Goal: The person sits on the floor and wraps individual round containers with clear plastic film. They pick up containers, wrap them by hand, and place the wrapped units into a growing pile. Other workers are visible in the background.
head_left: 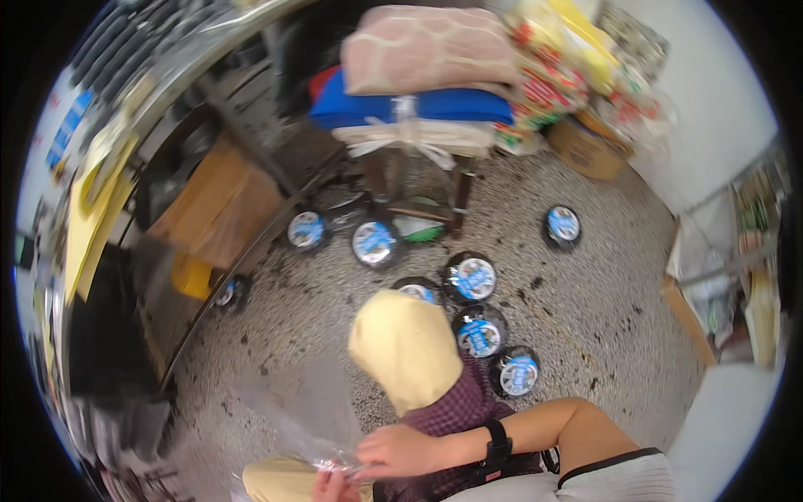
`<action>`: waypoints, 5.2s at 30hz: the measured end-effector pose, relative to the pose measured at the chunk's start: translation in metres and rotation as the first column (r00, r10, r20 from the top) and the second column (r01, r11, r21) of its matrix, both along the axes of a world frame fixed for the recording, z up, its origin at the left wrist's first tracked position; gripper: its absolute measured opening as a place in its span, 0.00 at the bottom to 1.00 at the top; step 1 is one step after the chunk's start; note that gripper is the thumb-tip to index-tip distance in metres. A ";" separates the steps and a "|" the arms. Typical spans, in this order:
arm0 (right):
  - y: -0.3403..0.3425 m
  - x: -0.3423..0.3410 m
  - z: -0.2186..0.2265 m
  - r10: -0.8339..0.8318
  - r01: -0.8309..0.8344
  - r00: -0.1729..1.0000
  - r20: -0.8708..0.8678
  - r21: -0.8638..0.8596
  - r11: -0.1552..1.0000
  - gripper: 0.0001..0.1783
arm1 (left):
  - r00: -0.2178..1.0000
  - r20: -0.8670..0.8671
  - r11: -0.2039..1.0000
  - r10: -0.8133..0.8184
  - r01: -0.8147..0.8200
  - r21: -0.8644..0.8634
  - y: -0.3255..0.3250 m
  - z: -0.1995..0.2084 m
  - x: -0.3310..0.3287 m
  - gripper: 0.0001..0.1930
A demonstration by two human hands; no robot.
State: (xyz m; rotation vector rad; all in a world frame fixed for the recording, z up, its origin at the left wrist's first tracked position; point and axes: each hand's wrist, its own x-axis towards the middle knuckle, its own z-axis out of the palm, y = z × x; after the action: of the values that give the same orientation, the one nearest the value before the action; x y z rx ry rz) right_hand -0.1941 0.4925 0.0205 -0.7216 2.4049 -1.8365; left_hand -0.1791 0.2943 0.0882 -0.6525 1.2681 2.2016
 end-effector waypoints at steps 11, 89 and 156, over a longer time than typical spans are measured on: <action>0.033 -0.011 0.026 0.133 0.214 0.825 0.550 -0.521 0.826 0.17 | 0.850 -0.088 0.732 -0.519 0.388 -0.560 0.063 0.018 -0.052 0.11; 0.013 -0.271 -0.341 -0.150 0.191 0.328 0.933 0.091 0.977 0.55 | 0.846 -0.247 -0.021 -0.473 -0.292 -0.956 -0.131 -0.026 -0.160 0.07; 0.216 -0.175 -0.304 -0.522 0.422 0.317 0.792 0.375 0.825 0.61 | 0.915 0.176 0.739 -0.365 0.399 -0.542 -0.007 -0.050 -0.219 0.21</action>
State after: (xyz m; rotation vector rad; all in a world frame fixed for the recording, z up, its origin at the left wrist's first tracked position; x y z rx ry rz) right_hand -0.3695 0.7087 -0.2831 0.9210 1.9528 -1.5359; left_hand -0.3981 0.2868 0.0378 -0.5916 1.8641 1.4470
